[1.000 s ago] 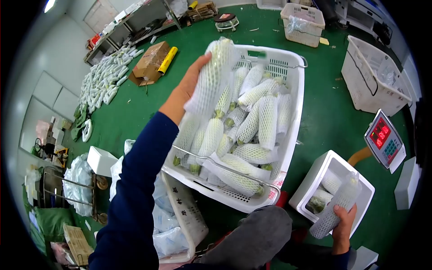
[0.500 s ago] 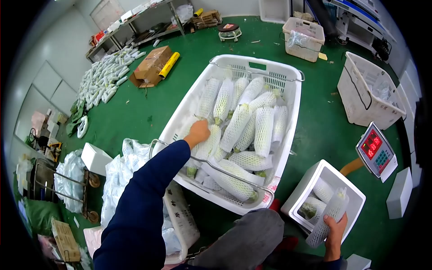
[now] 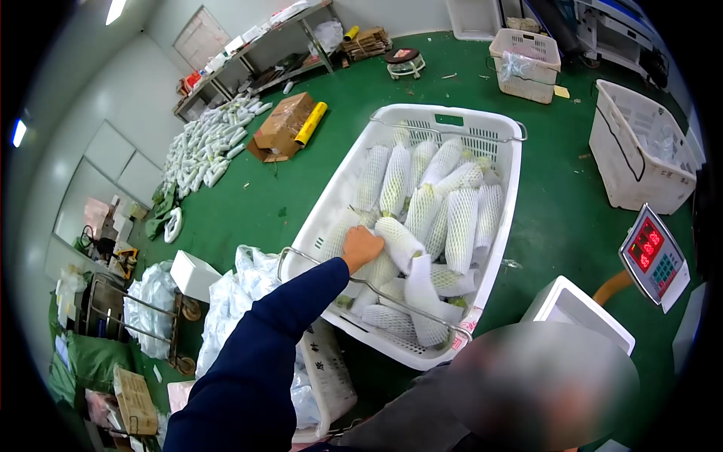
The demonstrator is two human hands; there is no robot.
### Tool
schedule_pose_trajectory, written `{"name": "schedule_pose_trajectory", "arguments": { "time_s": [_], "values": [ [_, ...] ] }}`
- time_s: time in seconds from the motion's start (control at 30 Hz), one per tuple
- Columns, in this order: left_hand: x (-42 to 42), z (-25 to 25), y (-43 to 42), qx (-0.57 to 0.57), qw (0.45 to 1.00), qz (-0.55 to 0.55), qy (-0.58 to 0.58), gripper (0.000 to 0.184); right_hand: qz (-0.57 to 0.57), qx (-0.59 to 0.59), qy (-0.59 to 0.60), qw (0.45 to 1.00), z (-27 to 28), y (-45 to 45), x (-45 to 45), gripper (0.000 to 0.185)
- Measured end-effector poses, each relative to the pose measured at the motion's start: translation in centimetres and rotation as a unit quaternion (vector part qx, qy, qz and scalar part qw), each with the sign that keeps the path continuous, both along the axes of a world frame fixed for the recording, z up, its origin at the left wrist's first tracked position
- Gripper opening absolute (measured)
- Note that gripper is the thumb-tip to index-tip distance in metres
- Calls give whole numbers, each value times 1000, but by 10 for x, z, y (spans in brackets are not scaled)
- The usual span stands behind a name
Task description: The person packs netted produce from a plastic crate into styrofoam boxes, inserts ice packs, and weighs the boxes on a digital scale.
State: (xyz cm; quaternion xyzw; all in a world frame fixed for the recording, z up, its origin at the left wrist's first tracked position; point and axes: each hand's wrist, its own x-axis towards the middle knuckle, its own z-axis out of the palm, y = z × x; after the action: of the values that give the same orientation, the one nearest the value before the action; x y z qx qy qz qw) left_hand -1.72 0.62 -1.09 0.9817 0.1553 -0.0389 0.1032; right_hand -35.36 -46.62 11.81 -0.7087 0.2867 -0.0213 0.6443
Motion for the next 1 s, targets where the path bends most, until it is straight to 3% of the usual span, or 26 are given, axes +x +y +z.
{"name": "schedule_pose_trajectory", "arguments": {
  "time_s": [0.1,0.13,0.2,0.27,0.3,0.4,0.43,0.47,0.5,0.6,0.63,0.67,0.73,0.77,0.87,0.93,1.0],
  "values": [
    [6,34,22,-301,941,77,136,65,21,2,22,1000,3,1,5,91],
    [6,31,34,-305,936,110,140,69,26,0,32,999,3,0,5,91],
    [-4,23,44,-73,979,-110,156,69,14,-15,33,999,-2,0,5,90],
    [-25,22,26,86,965,-206,141,67,5,-12,26,1000,-1,1,8,90],
    [-27,12,23,86,974,-183,102,56,12,-13,22,1000,-3,0,8,89],
    [19,23,86,-246,937,-210,129,46,11,-23,15,1000,-10,-8,4,87],
    [21,38,93,-142,976,-163,-32,41,2,-28,19,999,-10,-8,2,86],
    [16,55,96,-32,975,-105,-191,36,-2,-31,24,999,-10,-5,1,86],
    [6,67,97,49,989,-78,-114,46,3,-28,26,999,-11,-3,1,85],
    [-3,64,71,75,985,-81,131,65,19,-13,16,1000,-14,4,10,83],
    [-3,58,71,23,987,-32,155,75,26,-9,13,1000,-18,3,9,82],
    [-7,45,78,-155,979,-24,133,70,29,-7,8,1000,-19,-2,10,82],
    [-10,42,88,-477,874,-22,87,61,16,-6,-18,1000,-18,0,10,80],
    [-9,50,85,-510,849,65,125,48,15,-8,-19,1000,-19,-1,9,81],
    [9,71,68,-658,747,81,58,47,36,3,3,999,-15,0,15,79],
    [17,107,37,-781,619,85,9,51,48,-3,-33,998,-28,-3,17,79],
    [19,136,-12,-874,484,-22,37,60,87,-40,-121,988,-23,6,31,69]
  ]
}}
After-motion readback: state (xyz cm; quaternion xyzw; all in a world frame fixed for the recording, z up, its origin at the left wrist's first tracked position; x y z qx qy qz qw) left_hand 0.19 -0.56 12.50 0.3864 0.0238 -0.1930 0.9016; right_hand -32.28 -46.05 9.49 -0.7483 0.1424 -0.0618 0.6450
